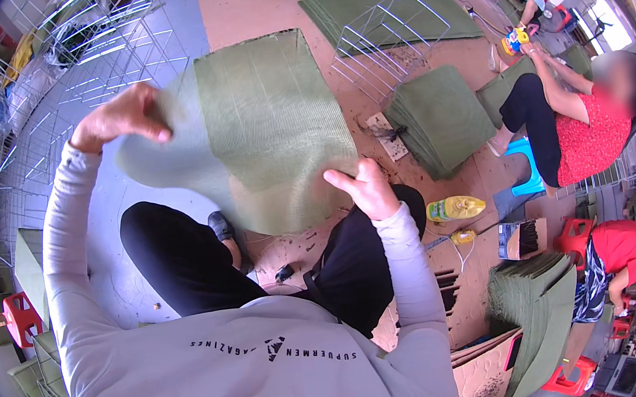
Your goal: Assemble a wire-frame storage cube by attaching foam fabric panels using a glue gun.
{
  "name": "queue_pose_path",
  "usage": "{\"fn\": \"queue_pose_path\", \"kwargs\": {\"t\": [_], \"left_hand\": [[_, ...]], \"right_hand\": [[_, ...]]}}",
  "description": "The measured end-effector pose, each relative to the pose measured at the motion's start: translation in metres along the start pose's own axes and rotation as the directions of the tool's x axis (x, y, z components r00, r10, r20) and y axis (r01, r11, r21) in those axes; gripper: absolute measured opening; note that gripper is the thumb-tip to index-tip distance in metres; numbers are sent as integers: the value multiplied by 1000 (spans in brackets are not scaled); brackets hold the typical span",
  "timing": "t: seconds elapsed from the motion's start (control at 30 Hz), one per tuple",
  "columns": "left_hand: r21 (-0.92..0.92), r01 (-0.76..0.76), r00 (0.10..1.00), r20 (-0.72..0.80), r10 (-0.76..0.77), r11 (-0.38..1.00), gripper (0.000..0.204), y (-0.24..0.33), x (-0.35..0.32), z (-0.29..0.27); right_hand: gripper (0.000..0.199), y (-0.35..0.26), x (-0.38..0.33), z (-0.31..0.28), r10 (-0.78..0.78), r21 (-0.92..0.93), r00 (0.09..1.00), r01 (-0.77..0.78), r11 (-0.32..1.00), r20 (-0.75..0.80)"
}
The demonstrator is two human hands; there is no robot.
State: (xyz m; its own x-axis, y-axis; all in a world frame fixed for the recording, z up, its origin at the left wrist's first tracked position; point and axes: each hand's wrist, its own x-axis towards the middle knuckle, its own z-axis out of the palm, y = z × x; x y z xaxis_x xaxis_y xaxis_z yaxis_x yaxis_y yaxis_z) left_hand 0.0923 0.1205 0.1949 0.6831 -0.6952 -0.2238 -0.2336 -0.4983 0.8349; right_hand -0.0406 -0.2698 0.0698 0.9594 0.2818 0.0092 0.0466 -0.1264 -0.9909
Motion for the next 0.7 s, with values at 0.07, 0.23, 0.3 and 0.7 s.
{"fn": "queue_pose_path", "kwargs": {"t": [0.07, 0.23, 0.3, 0.7], "left_hand": [[68, 130, 989, 61, -134, 989, 30, -20, -12, 3], [113, 98, 985, -156, -80, 989, 19, -40, -14, 14], [172, 49, 906, -422, 29, 984, 16, -41, 5, 7], [639, 155, 769, -557, 314, 753, 16, -62, 189, -58]], "right_hand": [[29, -5, -6, -10, 38, -41, 996, -35, 999, 78], [32, 13, 0, -25, 159, -162, 975, -134, 978, 154], [30, 15, 18, -27, 101, -104, 995, -100, 990, -4], [24, 75, 123, -70, 192, 90, 956, -176, 980, -221]]}}
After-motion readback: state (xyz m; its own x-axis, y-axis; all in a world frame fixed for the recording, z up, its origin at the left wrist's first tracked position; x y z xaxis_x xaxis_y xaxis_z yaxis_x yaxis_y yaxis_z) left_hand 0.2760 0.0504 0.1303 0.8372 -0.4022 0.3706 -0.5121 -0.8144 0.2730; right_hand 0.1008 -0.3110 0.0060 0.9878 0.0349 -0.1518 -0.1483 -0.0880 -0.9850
